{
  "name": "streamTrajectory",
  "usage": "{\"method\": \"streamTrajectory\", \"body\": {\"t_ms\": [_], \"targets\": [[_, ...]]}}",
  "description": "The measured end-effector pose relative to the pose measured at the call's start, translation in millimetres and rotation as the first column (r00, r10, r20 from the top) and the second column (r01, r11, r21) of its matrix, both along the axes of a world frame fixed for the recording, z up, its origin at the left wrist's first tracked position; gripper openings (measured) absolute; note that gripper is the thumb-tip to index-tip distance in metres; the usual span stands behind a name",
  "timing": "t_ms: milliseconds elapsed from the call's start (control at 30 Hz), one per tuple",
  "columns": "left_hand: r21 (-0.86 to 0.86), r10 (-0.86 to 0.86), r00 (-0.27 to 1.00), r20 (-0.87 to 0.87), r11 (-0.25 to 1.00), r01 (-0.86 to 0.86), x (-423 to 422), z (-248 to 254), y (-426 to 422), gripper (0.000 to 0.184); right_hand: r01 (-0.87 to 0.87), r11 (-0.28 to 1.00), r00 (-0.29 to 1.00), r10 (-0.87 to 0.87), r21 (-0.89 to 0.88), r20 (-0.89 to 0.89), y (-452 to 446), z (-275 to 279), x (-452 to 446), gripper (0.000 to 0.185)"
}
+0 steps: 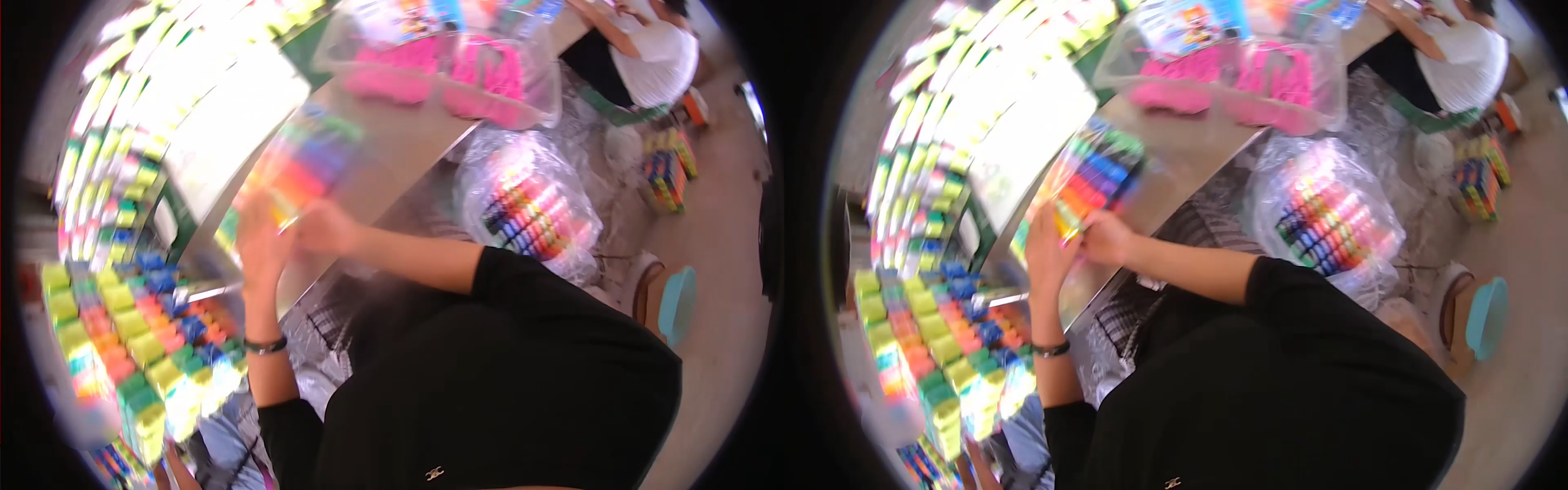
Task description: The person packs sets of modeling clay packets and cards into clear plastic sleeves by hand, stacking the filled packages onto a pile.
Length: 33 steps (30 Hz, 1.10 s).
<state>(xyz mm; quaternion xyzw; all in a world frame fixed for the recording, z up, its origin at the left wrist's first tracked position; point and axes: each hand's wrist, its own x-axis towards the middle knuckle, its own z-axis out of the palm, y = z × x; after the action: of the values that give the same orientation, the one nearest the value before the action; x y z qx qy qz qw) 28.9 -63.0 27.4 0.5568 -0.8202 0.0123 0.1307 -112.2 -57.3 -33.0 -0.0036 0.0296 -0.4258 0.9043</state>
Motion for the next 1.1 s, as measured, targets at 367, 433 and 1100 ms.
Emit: {"method": "streamTrajectory", "body": {"t_ms": [367, 433, 1100], "targets": [[-0.073, -0.004, 0.999, 0.054, 0.997, 0.007, -5, -16, 11, 0.08, -0.354, 0.568, -0.132, -0.817, -0.743, -0.562, -65, 135, -293, 0.028], [0.078, 0.036, 0.999, -0.01, 0.996, -0.035, -2, -13, 7, 0.078, -0.497, 0.778, -0.555, -0.625, -0.383, -0.549, -103, 139, -354, 0.027], [-0.123, 0.015, 0.999, -0.031, 0.992, -0.019, -15, -21, 11, 0.073, -0.01, 0.965, -0.3, -0.255, -0.264, -0.919, -139, 81, -415, 0.018]]}}
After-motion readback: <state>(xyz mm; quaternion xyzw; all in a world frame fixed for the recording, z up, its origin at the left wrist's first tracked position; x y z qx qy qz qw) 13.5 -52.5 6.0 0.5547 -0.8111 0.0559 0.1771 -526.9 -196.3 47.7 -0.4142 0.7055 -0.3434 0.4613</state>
